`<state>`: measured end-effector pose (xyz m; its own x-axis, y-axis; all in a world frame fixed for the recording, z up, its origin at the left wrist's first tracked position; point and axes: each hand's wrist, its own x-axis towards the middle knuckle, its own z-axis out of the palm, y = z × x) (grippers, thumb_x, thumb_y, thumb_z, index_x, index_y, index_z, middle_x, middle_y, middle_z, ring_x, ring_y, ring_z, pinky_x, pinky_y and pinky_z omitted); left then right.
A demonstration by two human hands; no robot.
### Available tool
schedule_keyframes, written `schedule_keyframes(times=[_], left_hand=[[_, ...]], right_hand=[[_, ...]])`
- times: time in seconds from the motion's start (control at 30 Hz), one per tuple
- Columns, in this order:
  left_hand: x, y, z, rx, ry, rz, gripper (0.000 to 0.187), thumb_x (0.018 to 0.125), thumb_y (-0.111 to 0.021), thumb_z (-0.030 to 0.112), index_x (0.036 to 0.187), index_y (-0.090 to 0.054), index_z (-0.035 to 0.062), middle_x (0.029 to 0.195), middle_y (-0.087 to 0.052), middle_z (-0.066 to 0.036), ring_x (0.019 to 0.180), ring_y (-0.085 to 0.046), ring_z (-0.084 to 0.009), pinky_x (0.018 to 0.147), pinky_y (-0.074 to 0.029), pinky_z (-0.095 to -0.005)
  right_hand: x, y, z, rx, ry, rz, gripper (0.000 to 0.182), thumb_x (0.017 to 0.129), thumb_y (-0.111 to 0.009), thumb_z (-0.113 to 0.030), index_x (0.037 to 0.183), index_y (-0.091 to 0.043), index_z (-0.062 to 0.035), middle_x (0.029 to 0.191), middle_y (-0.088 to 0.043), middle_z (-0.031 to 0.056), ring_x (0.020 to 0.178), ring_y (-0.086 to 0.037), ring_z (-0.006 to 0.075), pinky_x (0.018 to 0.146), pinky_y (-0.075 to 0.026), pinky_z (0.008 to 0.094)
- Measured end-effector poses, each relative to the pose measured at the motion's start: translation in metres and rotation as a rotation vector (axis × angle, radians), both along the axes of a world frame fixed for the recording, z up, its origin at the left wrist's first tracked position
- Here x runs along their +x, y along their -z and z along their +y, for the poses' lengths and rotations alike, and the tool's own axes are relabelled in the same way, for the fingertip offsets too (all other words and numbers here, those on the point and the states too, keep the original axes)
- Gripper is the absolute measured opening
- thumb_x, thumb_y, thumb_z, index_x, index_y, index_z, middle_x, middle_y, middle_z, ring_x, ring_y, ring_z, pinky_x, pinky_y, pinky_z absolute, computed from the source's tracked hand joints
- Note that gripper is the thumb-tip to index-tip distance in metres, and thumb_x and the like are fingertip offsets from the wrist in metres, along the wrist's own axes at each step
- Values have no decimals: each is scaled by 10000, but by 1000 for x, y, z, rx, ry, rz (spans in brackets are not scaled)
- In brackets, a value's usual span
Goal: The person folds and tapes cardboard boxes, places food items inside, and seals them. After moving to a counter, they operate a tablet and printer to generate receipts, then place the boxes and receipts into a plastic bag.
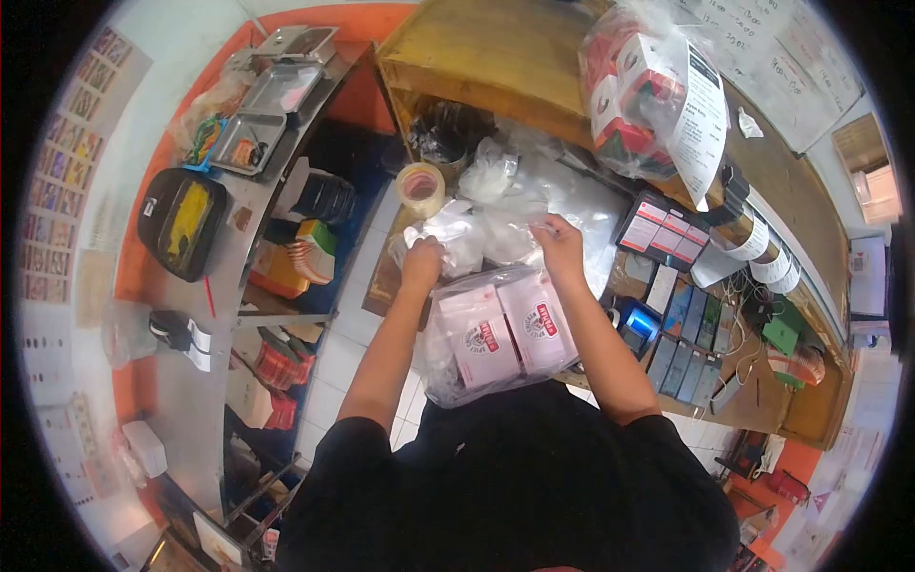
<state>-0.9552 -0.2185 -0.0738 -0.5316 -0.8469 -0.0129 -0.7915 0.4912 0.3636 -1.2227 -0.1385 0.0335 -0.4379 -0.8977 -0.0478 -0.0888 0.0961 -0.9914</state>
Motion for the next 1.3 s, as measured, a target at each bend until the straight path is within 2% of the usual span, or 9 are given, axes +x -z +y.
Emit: schedule_keyframes(times=[0.1,0.4,0.77,0.97,1.1,1.17,1.2,1.27,1.3], left_hand=[[-1,1,-2,-16,34,157,170,878,-596,125,891,-764,108,975,-702,-123,945,-639,-334,849,-532,-441],[-27,-62,-7,-5,-117,450,127,721,-800,133,783,-727,49,869,-682,-128,900,-633,-342,767,-495,-442],[-52,-113,-15,-18,-20,769,67,825,-702,33,884,-726,12,892,-673,-122,830,-652,-314,739,-505,-370],[-62,-164,-2,63,138,864,94,842,-682,6,925,-726,-1,924,-692,-110,806,-657,-279,738,-516,-336],[-64,-210,22,385,339,812,124,828,-719,30,947,-743,6,983,-699,-114,879,-648,-260,813,-512,-326],[-59,-235,39,312,454,734,123,820,-738,64,937,-749,24,987,-700,-105,922,-636,-268,871,-495,-353],[-55,-247,47,276,509,694,124,817,-748,80,931,-752,33,989,-700,-101,943,-630,-272,900,-487,-367],[-33,-263,77,25,329,578,488,746,-813,219,1179,-643,73,1033,-704,-135,1031,-579,-298,967,-442,-407],[-19,-267,99,-88,202,459,602,718,-834,249,1244,-595,76,1038,-698,-150,1049,-573,-303,977,-436,-411]], right_hand=[[-8,-3,12,-9,32,-58,201,866,-696,-53,1053,-720,17,979,-723,86,897,-648,151,825,-492,279],[-14,-8,49,45,170,-116,217,868,-713,-43,1067,-707,42,990,-726,92,873,-647,130,795,-497,265],[-21,-10,69,34,348,-51,179,863,-672,-27,1038,-689,7,793,-648,32,616,-550,67,548,-451,245],[5,-25,63,-61,362,49,285,849,-656,12,1133,-675,5,911,-684,60,752,-646,154,706,-512,269],[50,-58,56,-335,65,187,266,859,-652,8,1121,-696,9,1068,-687,93,863,-659,175,770,-519,288],[59,-67,58,-370,-13,385,240,868,-644,6,1097,-715,6,1124,-682,107,899,-657,174,782,-523,294],[61,-75,64,-290,11,219,218,871,-633,14,1068,-726,-1,1122,-685,114,921,-661,183,794,-524,297],[64,-88,76,-120,61,-112,195,878,-612,30,1009,-748,-15,1118,-691,129,965,-667,201,820,-527,303],[54,-80,84,-302,3,-3,237,852,-587,71,963,-760,-48,1122,-691,141,934,-679,226,810,-533,313]])
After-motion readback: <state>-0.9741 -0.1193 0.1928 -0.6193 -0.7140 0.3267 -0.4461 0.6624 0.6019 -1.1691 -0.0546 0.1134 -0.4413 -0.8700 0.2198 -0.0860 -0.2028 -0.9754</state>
